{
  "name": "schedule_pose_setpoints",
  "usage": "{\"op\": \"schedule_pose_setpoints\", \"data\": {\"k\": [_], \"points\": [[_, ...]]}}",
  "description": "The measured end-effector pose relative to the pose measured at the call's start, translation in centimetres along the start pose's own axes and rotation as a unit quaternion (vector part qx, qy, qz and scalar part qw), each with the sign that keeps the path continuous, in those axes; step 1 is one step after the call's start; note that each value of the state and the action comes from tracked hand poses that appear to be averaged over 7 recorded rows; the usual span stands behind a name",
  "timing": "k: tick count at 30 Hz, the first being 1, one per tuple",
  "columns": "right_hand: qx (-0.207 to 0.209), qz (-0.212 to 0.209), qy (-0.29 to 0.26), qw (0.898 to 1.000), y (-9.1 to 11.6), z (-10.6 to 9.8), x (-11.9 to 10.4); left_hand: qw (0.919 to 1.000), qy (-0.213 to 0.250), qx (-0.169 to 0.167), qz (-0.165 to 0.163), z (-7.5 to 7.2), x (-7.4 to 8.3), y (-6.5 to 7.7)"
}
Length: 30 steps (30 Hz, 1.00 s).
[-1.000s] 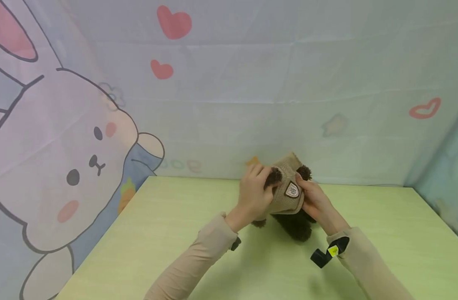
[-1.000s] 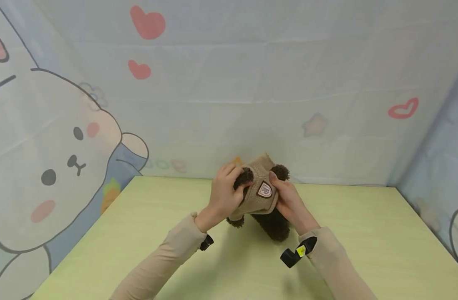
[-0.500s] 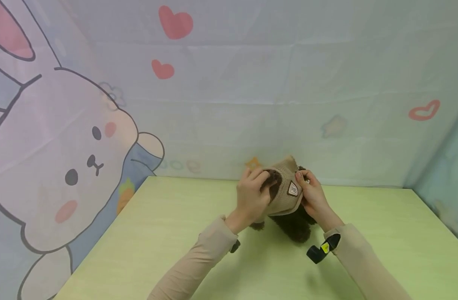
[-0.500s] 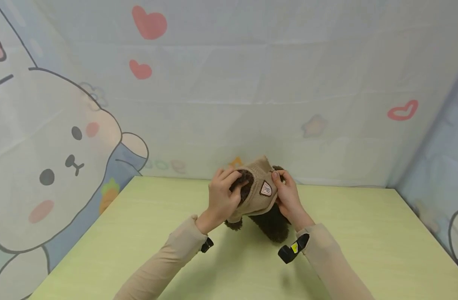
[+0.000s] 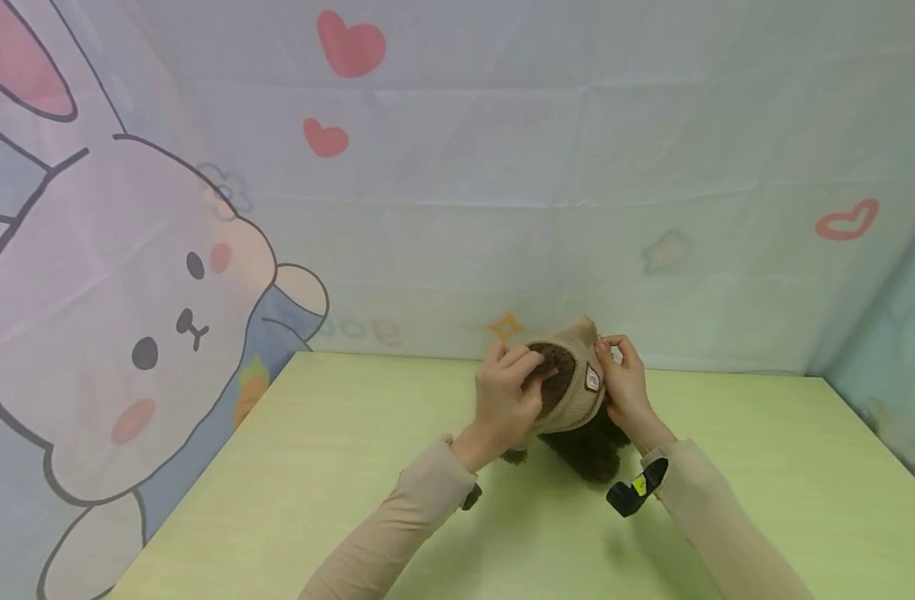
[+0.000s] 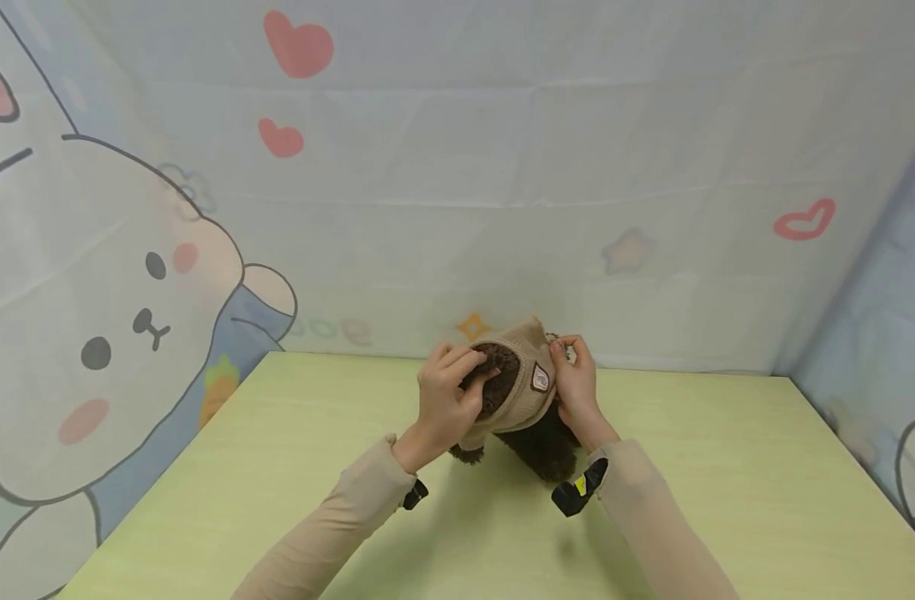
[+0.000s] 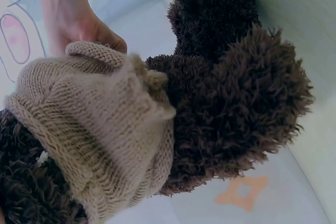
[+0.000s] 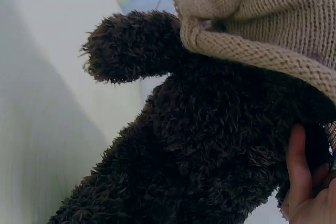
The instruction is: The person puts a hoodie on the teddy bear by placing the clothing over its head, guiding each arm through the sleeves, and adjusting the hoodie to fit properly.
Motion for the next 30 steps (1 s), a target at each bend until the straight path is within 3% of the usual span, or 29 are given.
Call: {"op": "schedule_pose_setpoints", "data": {"k": [17, 25, 30], "points": [[0.079, 0.002, 0.068, 0.995, -0.7, -0.1, 1.0, 0.9988, 0.013, 0.012, 0.045, -0.3, 0.5, 0.5], [0.102, 0.006, 0.043, 0.994, -0.4, 0.3, 1.5, 0.9982, 0.026, 0.026, 0.047, -0.9, 0.8, 0.6], [0.086, 0.029, 0.037, 0.995, 0.4, 0.2, 1.9, 0.9975, 0.020, 0.041, 0.055, -1.4, 0.7, 0.5]]}}
Point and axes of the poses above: each hand's wrist, its own y-axis away from the middle knuckle, its own z-axis out of the palm, x = y × z, the point moved 2 cm from there along -y, towards the middle knuckle, and after that the axes turned 5 degrees about -z, right-handed, at the moved point
